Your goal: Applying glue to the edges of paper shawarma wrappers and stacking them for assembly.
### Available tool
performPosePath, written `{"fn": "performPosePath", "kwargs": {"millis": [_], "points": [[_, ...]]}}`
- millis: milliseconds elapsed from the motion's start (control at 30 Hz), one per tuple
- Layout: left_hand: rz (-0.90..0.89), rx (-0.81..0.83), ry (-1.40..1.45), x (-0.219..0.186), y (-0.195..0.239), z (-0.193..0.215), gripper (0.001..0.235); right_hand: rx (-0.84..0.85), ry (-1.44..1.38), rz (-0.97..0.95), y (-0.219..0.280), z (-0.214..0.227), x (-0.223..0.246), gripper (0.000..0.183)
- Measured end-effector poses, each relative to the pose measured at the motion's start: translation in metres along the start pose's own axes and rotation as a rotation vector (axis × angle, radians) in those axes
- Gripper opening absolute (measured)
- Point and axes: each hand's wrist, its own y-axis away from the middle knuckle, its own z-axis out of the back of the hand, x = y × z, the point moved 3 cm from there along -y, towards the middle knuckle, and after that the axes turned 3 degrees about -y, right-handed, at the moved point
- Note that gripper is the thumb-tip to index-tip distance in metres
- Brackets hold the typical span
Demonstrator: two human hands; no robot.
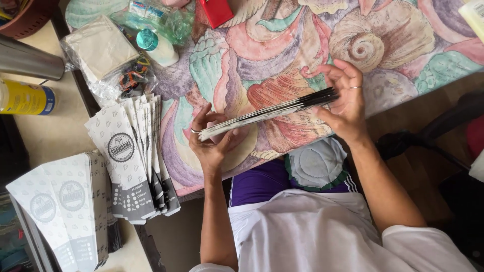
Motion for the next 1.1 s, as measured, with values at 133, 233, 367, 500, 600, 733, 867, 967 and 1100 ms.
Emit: {"fn": "performPosePath", "kwargs": {"millis": [133,233,367,500,600,733,867,967,1100], "points": [[0.026,-0.018,0.036,0.005,0.003,-0.001,0.081,0.044,-0.068,0.020,0.002,0.028,-0.006,0.073],[0.043,-0.010,0.035,0.005,0.002,-0.002,0.079,0.051,-0.029,0.016,0.010,0.045,-0.002,0.057],[0.057,-0.001,0.015,0.002,0.001,-0.004,0.081,0.036,0.112,0.026,0.019,0.060,-0.004,0.025],[0.039,0.012,-0.026,0.009,0.002,-0.004,0.078,0.070,0.296,0.105,0.018,0.062,-0.010,0.012],[0.030,0.017,-0.063,0.007,0.001,-0.005,0.079,0.083,0.342,0.105,0.017,0.064,-0.017,0.010],[0.025,0.017,-0.067,-0.002,-0.001,-0.007,0.077,0.035,0.273,0.068,0.010,0.064,-0.011,0.009],[0.044,0.027,-0.070,-0.002,0.000,-0.006,0.082,-0.018,0.240,0.052,0.007,0.058,-0.011,0.007],[0.020,0.039,-0.091,0.004,-0.002,0.002,0.084,-0.026,0.271,0.097,0.010,0.062,-0.026,0.009],[0.011,0.033,-0.108,0.001,-0.003,0.000,0.079,-0.039,0.255,0.016,0.016,0.054,-0.023,0.011]]}}
